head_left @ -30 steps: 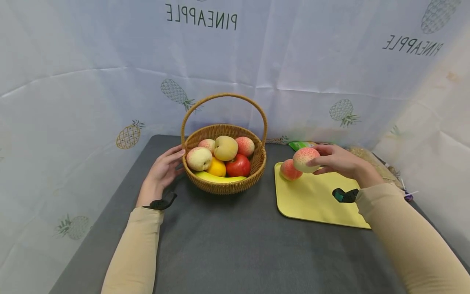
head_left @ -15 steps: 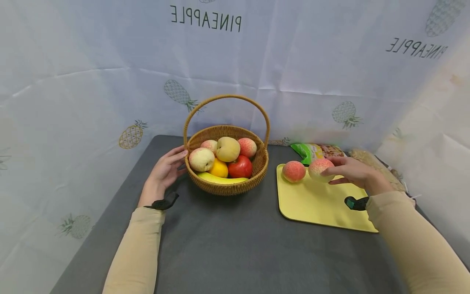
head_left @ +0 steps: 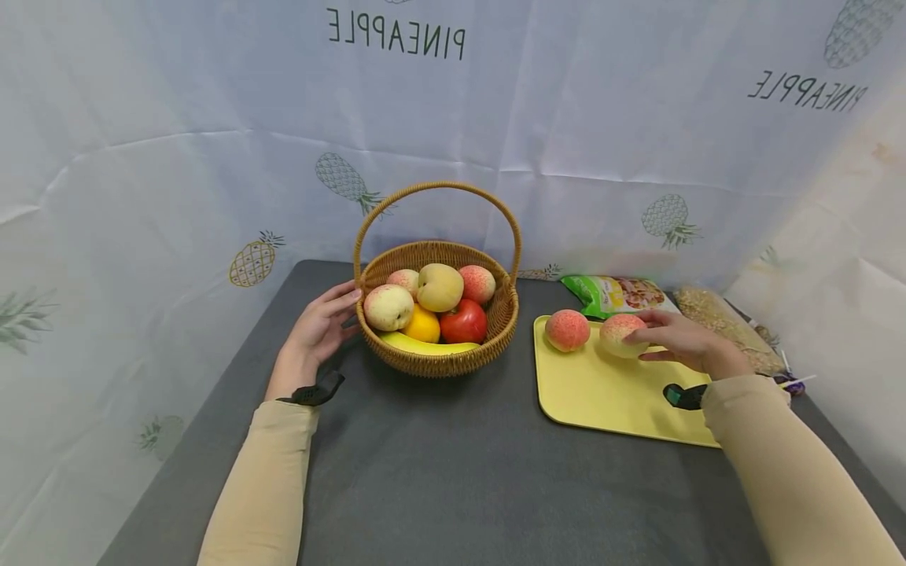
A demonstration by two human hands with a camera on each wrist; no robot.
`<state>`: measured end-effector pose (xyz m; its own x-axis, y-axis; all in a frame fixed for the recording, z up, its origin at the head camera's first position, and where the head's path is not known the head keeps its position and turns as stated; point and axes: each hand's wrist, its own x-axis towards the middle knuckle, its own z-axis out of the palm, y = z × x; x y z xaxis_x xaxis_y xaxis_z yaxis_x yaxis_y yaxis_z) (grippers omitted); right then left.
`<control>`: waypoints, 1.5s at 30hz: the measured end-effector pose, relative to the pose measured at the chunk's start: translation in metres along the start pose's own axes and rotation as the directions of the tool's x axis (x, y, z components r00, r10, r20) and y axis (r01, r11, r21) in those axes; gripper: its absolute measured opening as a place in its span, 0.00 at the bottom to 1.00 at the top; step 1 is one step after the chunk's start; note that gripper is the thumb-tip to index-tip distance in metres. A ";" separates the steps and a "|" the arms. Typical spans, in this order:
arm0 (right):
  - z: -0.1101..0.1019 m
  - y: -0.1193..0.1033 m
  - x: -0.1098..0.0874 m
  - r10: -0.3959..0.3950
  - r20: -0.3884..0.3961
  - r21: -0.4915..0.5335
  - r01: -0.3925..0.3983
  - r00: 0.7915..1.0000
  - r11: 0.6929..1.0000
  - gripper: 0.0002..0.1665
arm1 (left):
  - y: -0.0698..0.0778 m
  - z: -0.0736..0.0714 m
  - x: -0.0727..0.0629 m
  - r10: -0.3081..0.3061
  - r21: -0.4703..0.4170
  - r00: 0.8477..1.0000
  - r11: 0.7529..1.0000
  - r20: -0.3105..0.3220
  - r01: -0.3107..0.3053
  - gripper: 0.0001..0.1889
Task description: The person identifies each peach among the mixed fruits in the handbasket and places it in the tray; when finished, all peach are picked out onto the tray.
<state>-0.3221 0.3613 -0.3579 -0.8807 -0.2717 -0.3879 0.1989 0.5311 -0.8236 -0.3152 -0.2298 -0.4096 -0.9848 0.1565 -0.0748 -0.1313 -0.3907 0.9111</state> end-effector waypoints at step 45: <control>0.000 0.012 0.002 -0.001 0.059 -0.062 0.004 0.998 0.998 0.55 | 0.000 -0.002 0.000 -0.006 -0.013 1.000 1.000 0.006 0.006 0.24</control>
<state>-0.3213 0.3677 -0.3686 -0.8541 -0.3187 -0.4110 0.1680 0.5789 -0.7979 -0.3151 -0.2314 -0.4099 -0.9834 0.1641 -0.0775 -0.1384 -0.4019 0.9052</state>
